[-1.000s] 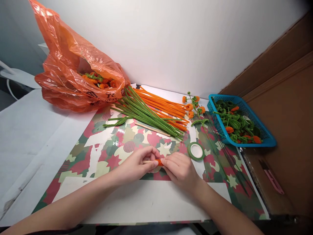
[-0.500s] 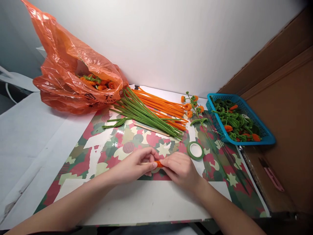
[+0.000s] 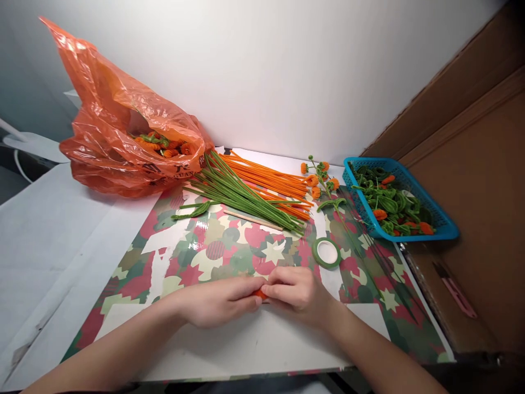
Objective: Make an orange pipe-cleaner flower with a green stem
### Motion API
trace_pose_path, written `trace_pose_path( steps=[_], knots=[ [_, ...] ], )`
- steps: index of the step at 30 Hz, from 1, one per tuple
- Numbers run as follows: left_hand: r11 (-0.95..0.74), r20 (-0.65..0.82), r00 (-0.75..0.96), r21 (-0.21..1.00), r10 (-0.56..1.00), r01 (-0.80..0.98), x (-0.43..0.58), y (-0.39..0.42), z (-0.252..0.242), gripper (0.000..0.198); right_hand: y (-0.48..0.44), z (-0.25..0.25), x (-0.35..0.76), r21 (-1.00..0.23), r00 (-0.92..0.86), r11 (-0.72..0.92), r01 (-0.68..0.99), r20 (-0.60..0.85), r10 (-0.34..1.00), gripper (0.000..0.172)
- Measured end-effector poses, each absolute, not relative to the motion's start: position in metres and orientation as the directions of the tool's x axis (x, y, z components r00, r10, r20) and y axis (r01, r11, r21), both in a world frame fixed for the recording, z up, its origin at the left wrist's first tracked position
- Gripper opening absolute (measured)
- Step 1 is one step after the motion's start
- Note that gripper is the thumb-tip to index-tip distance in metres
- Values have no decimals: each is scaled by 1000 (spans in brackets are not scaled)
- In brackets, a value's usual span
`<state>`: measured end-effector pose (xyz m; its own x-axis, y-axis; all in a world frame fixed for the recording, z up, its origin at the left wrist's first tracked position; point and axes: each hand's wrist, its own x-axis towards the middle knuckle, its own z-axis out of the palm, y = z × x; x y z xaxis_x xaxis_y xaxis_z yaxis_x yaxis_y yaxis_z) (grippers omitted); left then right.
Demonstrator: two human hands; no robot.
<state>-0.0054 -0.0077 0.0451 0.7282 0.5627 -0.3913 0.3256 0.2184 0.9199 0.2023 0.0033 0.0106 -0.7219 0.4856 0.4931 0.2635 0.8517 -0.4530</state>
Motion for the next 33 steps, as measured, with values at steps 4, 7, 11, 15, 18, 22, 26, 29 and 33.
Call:
trace_pose_path(
  steps=[4, 7, 11, 15, 18, 22, 26, 29, 33],
  knots=[
    [217, -372, 719, 928, 587, 303, -1, -10, 42, 33, 1, 9, 200, -481, -687, 829, 285, 500, 527, 18],
    [211, -344, 669, 938, 659, 274, 5, -12, 37, 34, 0, 10, 199, -530, -663, 787, 315, 471, 582, 14],
    [174, -356, 585, 923, 729, 344, 11, -16, 33, 33, -1, 12, 197, -559, -628, 763, 323, 477, 615, 11],
    [107, -367, 537, 885, 760, 454, 15, -18, 34, 28, -2, 12, 194, -558, -592, 774, 300, 527, 609, 13],
    [71, -355, 518, 869, 778, 489, 17, -20, 36, 27, -2, 11, 193, -564, -561, 778, 276, 562, 607, 11],
    [52, -341, 518, 868, 784, 493, 17, -19, 36, 24, -3, 7, 191, -567, -564, 774, 281, 555, 612, 9],
    [32, -324, 522, 870, 789, 492, 15, -17, 33, 25, -1, 6, 190, -605, -598, 749, 271, 504, 623, 6],
    [21, -322, 514, 862, 795, 507, 13, -14, 34, 28, 4, 9, 195, -662, -615, 692, 287, 426, 663, 9],
    [-37, -286, 503, 842, 816, 538, 4, -8, 37, 32, 12, 16, 204, -690, -621, 607, 394, 286, 729, 13]
  ],
)
